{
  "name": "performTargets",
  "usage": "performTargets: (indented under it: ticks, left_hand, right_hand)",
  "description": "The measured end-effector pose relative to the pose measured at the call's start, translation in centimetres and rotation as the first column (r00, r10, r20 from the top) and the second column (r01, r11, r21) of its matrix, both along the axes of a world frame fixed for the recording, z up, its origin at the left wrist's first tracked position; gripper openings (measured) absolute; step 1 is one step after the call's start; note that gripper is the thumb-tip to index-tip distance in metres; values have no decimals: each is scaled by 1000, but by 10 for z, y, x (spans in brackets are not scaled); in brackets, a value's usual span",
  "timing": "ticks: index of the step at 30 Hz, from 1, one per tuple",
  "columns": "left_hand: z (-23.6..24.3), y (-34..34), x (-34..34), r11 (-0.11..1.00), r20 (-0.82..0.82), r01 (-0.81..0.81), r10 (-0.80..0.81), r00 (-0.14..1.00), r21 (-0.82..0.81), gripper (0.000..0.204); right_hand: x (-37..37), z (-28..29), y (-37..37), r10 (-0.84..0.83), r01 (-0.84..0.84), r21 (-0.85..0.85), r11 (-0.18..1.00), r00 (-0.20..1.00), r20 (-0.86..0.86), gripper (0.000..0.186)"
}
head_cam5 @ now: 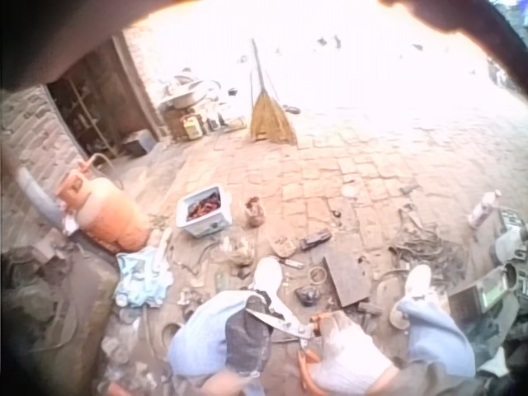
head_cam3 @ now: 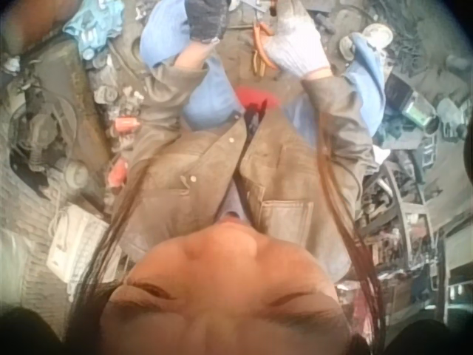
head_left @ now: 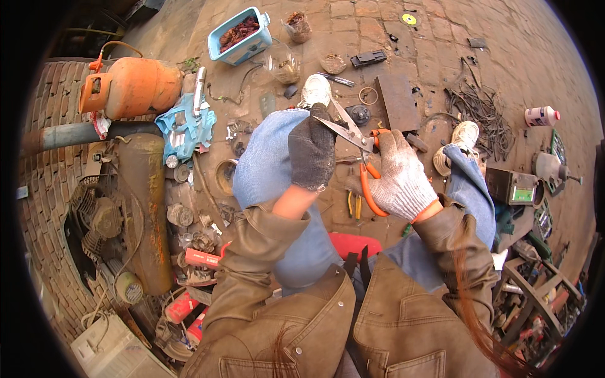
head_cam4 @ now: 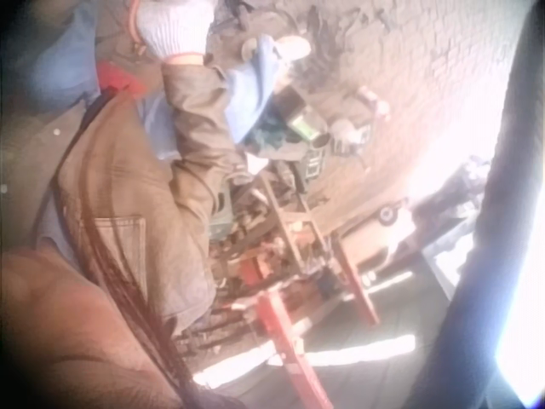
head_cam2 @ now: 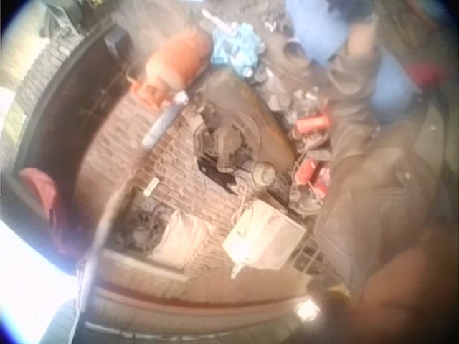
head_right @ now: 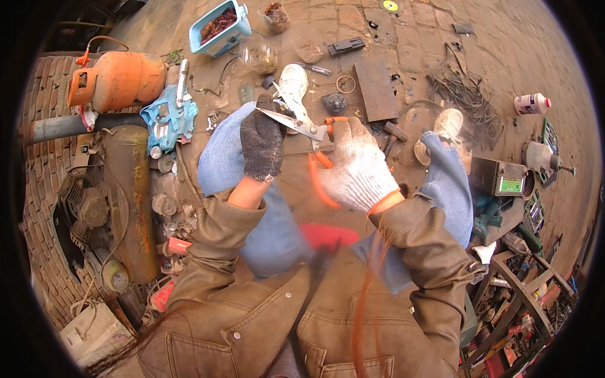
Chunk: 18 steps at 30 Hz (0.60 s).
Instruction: The person sits on the ground and uses orange-handled shears to cut small metal rods into shorter pieces. They repeatedly pick up rods, position them in the shears, cut, and place the pieces on the ground.
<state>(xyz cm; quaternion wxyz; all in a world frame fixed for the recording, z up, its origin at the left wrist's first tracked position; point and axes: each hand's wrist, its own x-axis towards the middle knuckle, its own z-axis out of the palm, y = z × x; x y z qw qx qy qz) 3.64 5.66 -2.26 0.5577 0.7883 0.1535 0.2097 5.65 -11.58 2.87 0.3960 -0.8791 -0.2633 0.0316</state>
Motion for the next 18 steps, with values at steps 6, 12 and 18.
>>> performTargets:
  ticks: [6, 12, 18]
  left_hand:
    - [5, 10, -1, 971, 34, 124, -134, 990, 202, 21]
    - [12, 16, -3, 916, -1, 230, -243, 970, 329, 26]
    - [15, 15, -3, 876, -173, 262, -208, 963, 405, 29]
  right_hand:
    - [-4, -3, -5, 49, -63, -81, 995, 985, -165, 43]
    - [-18, -11, 0, 37, -89, -128, 988, 933, -358, 40]
    - [-32, -30, 1, 46, -153, -257, 954, 924, -380, 30]
